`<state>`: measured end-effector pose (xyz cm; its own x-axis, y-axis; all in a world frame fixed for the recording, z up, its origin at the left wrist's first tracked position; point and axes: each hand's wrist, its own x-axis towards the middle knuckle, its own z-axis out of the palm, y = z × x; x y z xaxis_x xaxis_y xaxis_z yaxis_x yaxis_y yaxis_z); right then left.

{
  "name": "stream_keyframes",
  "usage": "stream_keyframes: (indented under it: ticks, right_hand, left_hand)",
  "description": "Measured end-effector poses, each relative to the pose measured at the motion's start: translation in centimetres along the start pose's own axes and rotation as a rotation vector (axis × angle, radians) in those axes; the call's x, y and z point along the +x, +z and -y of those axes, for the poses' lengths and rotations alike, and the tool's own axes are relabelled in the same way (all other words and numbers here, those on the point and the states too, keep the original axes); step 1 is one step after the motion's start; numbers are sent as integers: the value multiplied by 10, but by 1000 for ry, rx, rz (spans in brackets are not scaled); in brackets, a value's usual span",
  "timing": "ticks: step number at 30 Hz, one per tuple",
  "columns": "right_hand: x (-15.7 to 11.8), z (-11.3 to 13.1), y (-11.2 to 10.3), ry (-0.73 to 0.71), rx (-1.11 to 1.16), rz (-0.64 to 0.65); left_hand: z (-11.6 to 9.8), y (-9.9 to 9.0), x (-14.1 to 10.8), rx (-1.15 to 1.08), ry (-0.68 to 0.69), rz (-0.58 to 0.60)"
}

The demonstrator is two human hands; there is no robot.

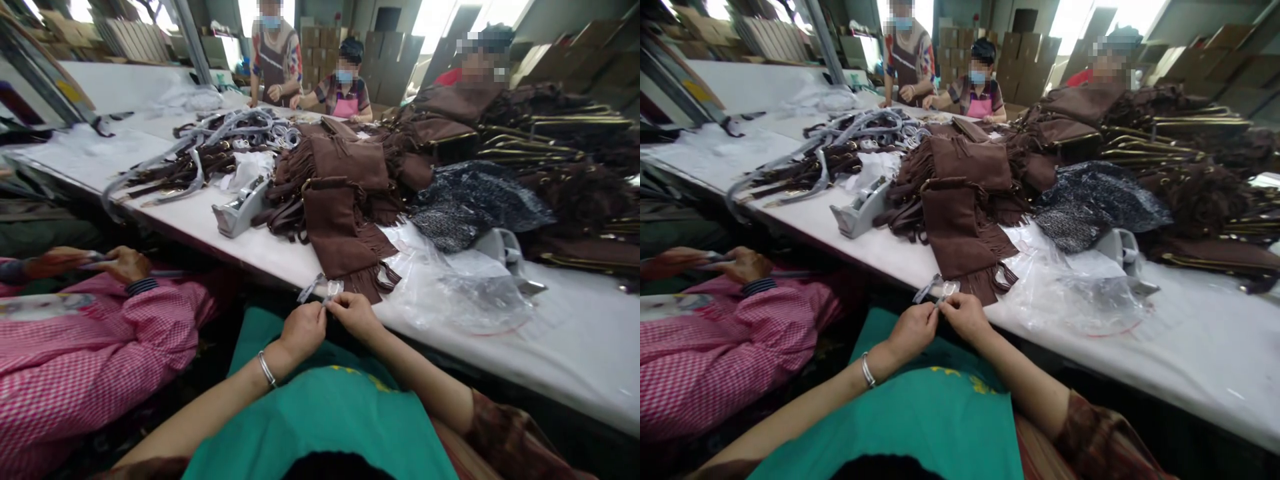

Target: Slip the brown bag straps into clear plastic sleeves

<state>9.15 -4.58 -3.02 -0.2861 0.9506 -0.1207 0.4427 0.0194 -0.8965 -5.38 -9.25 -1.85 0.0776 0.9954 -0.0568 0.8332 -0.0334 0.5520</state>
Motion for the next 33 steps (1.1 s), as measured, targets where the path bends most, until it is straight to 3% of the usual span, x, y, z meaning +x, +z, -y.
stream_keyframes:
  ticks: [14,20,33]
  right_hand:
    - [4,1,5,216,-132,-36]
    - [8,0,9,237,-176,-60]
    - [-7,5,0,373,286,25]
  left_hand:
    - [7,-1,-1,245,71,58]
    - [5,1,-2,287,124,80]
    - [8,-8,6,140,35,54]
